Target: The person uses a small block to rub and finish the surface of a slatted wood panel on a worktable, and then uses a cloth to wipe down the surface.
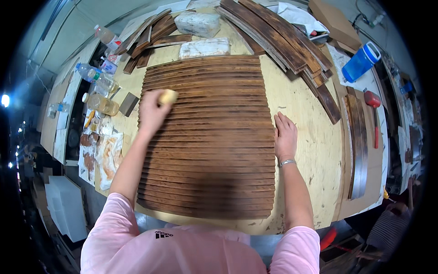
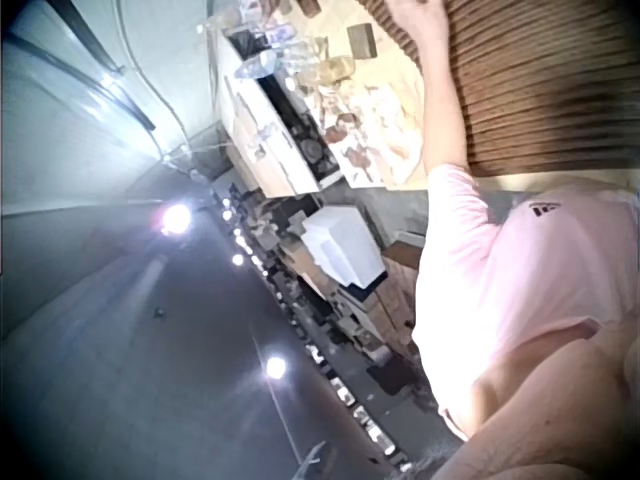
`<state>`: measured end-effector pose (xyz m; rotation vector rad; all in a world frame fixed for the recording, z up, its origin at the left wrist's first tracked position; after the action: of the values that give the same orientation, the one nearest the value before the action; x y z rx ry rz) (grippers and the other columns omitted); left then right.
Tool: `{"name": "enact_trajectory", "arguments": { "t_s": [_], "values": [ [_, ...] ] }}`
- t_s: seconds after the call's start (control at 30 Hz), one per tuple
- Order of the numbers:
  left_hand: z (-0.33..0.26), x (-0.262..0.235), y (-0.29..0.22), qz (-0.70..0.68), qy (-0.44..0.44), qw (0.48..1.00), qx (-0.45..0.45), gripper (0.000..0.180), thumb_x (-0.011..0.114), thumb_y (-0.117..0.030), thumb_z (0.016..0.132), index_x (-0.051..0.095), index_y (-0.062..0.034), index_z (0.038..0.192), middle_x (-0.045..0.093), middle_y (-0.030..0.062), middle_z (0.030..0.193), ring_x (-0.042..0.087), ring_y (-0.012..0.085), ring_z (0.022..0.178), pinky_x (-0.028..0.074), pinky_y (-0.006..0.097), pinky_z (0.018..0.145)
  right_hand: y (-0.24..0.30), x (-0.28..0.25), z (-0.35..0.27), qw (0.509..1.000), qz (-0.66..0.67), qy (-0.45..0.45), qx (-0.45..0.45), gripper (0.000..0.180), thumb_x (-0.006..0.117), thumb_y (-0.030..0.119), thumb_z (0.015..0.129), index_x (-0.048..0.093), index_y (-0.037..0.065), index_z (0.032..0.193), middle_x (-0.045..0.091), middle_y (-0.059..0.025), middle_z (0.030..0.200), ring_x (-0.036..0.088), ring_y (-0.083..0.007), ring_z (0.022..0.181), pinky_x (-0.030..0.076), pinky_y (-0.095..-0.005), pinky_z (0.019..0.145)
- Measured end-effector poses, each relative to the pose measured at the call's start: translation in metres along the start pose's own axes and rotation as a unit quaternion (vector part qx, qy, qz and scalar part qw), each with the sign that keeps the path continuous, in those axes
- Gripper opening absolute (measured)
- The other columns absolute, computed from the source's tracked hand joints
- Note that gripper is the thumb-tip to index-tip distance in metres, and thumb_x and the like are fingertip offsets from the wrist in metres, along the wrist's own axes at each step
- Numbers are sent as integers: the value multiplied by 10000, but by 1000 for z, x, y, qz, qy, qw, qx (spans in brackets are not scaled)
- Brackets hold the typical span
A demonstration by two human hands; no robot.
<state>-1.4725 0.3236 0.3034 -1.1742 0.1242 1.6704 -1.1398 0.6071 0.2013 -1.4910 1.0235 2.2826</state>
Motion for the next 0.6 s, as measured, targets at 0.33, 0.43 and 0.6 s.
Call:
{"name": "enact_trajectory", "arguments": {
  "t_s": [0.33, 0.43, 0.6],
  "values": [
    [-7, -46, 119, 127, -30, 979, -154, 317, 763, -128, 797, 703, -96, 1107, 642, 149, 1026, 638, 354, 980, 524, 458, 877, 0, 2, 2, 1000, 7, -1, -12, 478, 584, -16, 929, 613, 137, 1381, 578, -14, 1460, 513, -262, 1315, 397, -384, 1153],
    [-13, -34, 73, 58, -54, 995, -66, 302, 767, -136, 799, 712, -93, 1093, 635, 138, 1020, 638, 334, 976, 529, 442, 871, -4, 5, 0, 1000, 12, -9, -9, 497, 574, -52, 912, 626, 137, 1369, 595, -20, 1443, 523, -261, 1310, 410, -380, 1142],
    [-19, -12, 9, -24, 65, 994, 84, 349, 783, -40, 768, 713, -73, 1108, 648, 103, 1059, 626, 297, 987, 532, 412, 854, -12, 6, 2, 999, 33, -17, -14, 533, 549, -96, 889, 632, 134, 1363, 601, -26, 1440, 529, -261, 1312, 411, -385, 1139]
  ]
}}
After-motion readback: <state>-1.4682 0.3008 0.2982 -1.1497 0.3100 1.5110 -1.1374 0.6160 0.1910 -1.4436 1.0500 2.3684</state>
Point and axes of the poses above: each hand's wrist, its own z-axis towards the middle knuckle, its own x-axis out of the palm, y = z × x, the point moved 3 cm from there along z, towards the middle knuckle
